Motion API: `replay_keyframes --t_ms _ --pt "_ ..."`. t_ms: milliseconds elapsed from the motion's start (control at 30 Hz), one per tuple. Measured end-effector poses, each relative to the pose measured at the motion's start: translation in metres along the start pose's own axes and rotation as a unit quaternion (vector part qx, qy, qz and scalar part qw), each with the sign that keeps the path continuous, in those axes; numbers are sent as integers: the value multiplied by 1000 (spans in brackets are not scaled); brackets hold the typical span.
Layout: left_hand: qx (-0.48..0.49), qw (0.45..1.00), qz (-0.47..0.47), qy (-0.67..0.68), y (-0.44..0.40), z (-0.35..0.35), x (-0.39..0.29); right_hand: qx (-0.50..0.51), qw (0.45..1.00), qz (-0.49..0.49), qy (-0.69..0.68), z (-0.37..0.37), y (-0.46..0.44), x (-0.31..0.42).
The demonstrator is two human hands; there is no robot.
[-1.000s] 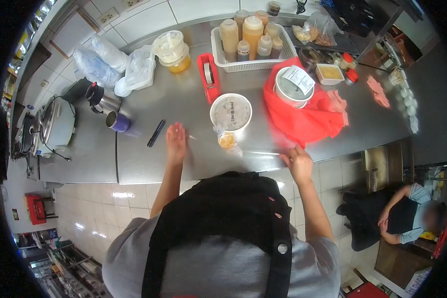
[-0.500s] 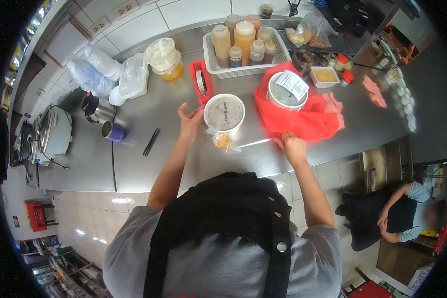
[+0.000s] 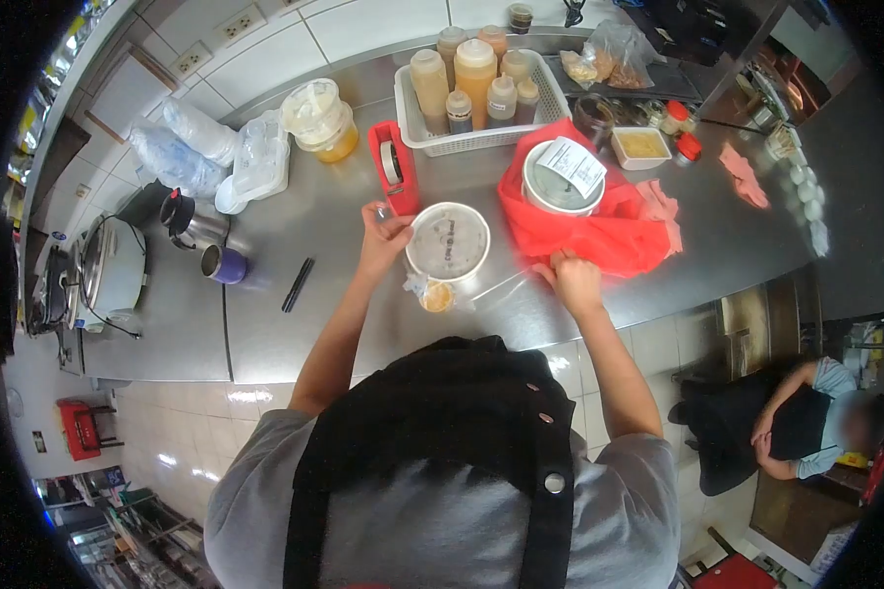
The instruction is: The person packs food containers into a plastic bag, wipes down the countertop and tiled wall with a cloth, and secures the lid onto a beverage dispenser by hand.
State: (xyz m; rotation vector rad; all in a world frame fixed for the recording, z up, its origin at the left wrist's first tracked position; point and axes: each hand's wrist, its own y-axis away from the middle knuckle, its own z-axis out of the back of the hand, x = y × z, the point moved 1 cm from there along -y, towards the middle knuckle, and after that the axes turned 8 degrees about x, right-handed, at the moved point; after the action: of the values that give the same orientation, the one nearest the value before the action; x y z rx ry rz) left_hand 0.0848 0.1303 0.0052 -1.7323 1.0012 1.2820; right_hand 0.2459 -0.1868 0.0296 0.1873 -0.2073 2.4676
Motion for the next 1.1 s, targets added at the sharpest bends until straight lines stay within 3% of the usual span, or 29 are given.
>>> replay_keyframes --t_ms 200,400,767,867,1100 --pt "78 996 49 -9 10 -16 1 13 999 40 23 -3 -19 13" --pt "113 991 73 -9 15 -30 -5 19 989 138 38 -5 -45 29" --pt "109 992 65 28 22 -42 1 127 934 329 50 29 -78 45" --pt "107 992 61 31 22 -38 6 116 908 396 69 34 -81 55" --pt "71 996 54 30 26 -33 6 63 904 417 70 6 -89 57"
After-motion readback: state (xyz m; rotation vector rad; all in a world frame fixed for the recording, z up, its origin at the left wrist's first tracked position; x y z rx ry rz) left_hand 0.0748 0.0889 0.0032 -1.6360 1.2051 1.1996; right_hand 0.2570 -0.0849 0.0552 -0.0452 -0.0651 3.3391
